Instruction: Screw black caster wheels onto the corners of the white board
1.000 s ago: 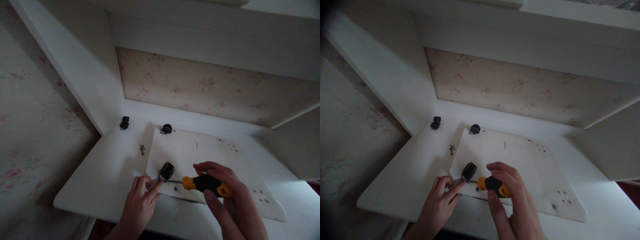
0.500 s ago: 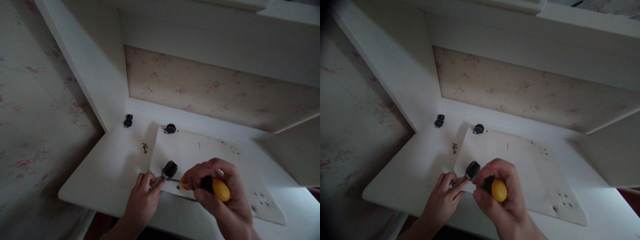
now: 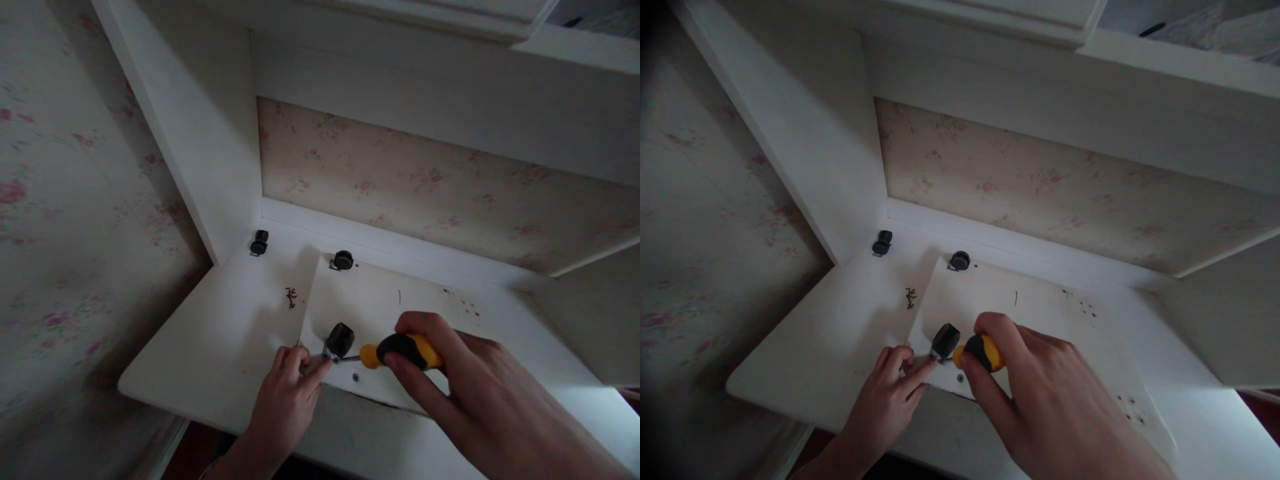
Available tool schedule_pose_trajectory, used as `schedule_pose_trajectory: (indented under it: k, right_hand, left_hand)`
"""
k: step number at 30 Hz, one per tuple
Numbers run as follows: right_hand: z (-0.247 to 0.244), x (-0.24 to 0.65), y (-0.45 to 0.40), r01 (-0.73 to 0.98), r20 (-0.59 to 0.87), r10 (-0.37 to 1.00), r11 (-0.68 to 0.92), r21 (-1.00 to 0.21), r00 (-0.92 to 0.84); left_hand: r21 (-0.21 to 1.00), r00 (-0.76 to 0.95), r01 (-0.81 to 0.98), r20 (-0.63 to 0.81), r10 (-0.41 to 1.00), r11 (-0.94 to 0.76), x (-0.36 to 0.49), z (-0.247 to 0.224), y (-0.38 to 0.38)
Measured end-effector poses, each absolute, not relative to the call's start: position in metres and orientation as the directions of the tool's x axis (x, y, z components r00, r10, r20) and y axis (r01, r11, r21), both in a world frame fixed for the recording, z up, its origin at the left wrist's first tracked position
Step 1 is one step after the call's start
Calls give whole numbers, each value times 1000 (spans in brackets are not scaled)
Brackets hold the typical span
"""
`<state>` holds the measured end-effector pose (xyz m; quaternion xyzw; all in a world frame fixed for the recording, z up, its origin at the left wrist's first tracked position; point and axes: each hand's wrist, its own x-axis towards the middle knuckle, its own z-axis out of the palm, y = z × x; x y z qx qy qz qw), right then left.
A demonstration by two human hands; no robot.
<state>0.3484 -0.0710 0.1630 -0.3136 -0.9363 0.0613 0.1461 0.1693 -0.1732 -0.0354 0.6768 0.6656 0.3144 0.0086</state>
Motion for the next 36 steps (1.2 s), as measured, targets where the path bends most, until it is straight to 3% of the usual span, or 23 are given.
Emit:
schedule_pose_trajectory:
  k: [9, 14, 36]
  right_hand:
    - [157, 356, -72, 503, 367, 536, 843, -188, -761]
    - [145, 363, -73, 503, 349, 578, 815, -287, -738]
    - [136, 367, -74, 496, 388, 588, 808, -317, -710]
  left_hand:
    - [449, -78, 884, 413, 908, -128, 169, -33, -174]
    - [456, -82, 881, 410, 908, -126, 168, -34, -175]
    - [443, -59, 885, 411, 910, -143, 167, -34, -175]
